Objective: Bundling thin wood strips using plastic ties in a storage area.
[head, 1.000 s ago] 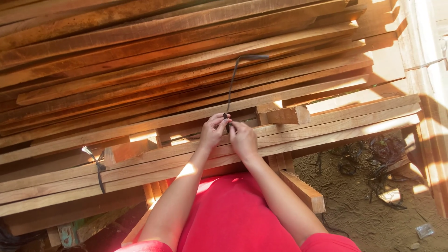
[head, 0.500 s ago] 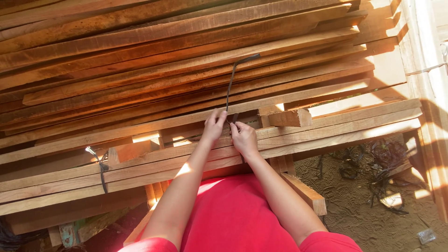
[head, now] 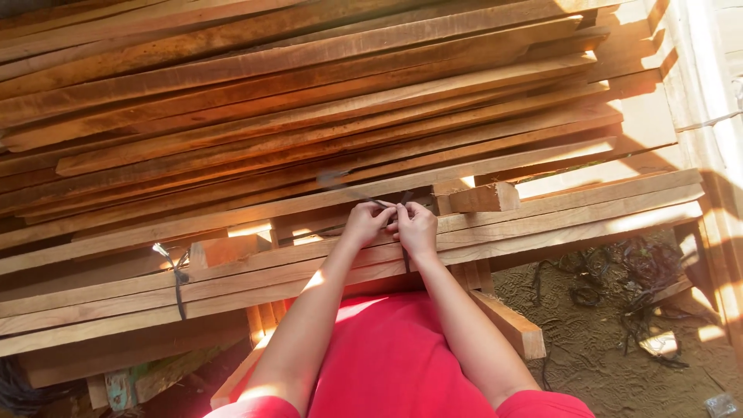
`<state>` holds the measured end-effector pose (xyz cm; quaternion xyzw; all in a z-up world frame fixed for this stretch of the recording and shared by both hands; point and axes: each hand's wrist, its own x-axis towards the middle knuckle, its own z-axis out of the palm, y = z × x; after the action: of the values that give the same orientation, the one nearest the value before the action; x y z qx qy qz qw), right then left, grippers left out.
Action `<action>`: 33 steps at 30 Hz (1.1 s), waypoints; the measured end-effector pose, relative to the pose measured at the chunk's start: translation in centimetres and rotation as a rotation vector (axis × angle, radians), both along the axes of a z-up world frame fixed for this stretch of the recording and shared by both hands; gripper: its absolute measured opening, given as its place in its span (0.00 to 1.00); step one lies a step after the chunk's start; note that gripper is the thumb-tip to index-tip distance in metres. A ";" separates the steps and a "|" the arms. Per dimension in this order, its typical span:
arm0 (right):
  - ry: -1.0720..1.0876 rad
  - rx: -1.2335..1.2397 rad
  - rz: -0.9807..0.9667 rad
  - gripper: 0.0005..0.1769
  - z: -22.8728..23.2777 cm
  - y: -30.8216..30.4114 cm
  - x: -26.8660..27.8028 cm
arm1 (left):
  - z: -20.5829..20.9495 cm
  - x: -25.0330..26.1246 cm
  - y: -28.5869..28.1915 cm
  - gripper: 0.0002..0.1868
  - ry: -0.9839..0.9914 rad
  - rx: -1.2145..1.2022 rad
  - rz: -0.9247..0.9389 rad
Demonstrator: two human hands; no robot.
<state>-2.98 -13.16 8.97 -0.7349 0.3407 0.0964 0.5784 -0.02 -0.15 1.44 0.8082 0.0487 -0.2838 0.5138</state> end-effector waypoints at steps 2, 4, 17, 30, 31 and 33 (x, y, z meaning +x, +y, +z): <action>-0.012 0.045 -0.039 0.09 0.3 -0.2 -0.1 | 0.1 0.1 0.5 0.10 0.013 -0.017 -0.030; -0.029 0.089 -0.075 0.09 1.0 -0.4 0.1 | -0.8 0.6 0.8 0.10 0.022 -0.036 -0.056; -0.191 -0.555 0.613 0.10 -1.6 -2.3 -0.5 | -2.9 0.4 1.0 0.10 0.174 -0.193 0.025; 0.284 -0.156 0.696 0.14 -0.6 -4.3 -0.5 | 0.9 0.9 0.7 0.13 0.333 -0.440 0.063; 0.287 -0.151 0.698 0.14 -0.4 -4.2 -0.6 | 0.5 1.0 0.6 0.13 0.337 -0.436 0.066; 0.252 0.049 0.544 0.16 0.0 -4.0 -0.7 | -0.1 1.3 0.2 0.11 0.365 -0.407 0.117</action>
<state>-3.67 -17.20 9.02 -0.7673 0.1977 0.3464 0.5021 1.28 0.08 1.33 0.6197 0.1292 -0.3985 0.6637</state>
